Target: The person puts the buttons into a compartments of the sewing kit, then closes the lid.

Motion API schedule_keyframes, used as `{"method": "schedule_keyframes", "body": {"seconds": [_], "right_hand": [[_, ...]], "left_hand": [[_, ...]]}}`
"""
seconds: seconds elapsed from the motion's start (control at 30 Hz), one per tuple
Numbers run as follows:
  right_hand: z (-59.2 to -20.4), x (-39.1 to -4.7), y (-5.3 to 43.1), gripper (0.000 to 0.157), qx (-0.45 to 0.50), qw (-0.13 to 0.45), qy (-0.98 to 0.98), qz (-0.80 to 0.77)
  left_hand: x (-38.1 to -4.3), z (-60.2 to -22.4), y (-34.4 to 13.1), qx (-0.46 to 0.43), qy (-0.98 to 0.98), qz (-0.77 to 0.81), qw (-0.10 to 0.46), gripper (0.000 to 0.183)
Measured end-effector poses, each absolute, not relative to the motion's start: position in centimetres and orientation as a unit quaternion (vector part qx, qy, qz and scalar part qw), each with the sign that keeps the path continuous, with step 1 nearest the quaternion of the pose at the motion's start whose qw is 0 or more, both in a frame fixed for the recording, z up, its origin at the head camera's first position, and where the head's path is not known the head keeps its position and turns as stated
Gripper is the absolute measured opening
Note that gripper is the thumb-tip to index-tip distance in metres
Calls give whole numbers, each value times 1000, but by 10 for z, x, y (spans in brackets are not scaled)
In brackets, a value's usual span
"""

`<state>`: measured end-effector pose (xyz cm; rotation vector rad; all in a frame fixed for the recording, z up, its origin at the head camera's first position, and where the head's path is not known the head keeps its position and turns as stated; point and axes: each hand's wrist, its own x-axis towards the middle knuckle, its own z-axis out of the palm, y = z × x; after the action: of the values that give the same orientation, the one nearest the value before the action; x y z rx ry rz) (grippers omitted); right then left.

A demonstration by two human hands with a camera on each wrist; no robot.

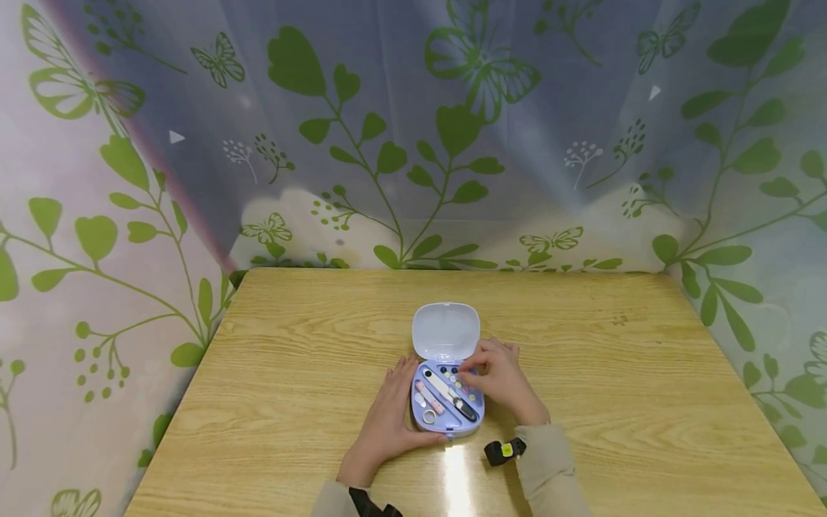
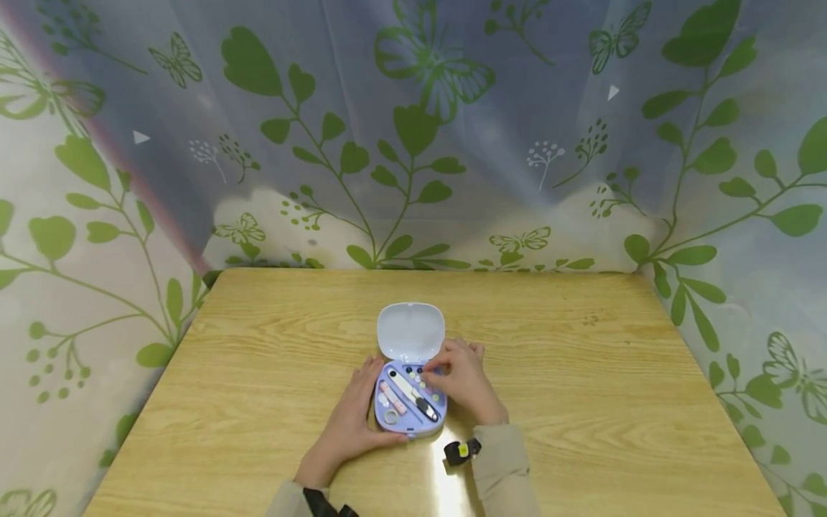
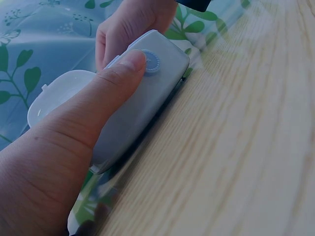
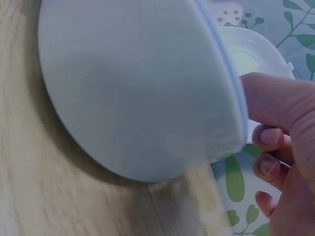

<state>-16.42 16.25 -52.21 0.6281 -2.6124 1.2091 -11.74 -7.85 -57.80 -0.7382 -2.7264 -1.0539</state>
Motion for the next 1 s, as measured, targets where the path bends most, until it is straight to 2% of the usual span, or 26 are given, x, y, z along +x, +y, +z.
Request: {"method": "schedule_keyframes", "body": {"seconds": [0.17, 0.3, 0.53, 0.63, 0.73, 0.9, 1.0], "right_hand": [[-529, -165, 164, 8, 180, 122, -847, 485], [-527, -164, 163, 4, 114, 145, -817, 546], [-491, -150, 153, 15, -16, 158, -762, 628], [-493, -155, 152, 22, -52, 134, -724, 674], [-499, -160, 152, 35, -79, 79, -706, 699], [-496, -163, 150, 57, -71, -36, -690, 719], [-486, -162, 146, 61, -59, -66, -674, 734]], "left_hand": [[-118, -579, -78, -241, -905, -345, 62, 137], [-118, -580, -79, -245, -903, -346, 71, 137], [-118, -581, -79, -245, -902, -348, 75, 137], [-119, -580, -79, -244, -902, -348, 72, 136], [-119, -580, -79, -242, -903, -348, 68, 136], [-118, -579, -79, -239, -904, -351, 60, 136], [-118, -580, -79, -239, -902, -354, 60, 135]]}}
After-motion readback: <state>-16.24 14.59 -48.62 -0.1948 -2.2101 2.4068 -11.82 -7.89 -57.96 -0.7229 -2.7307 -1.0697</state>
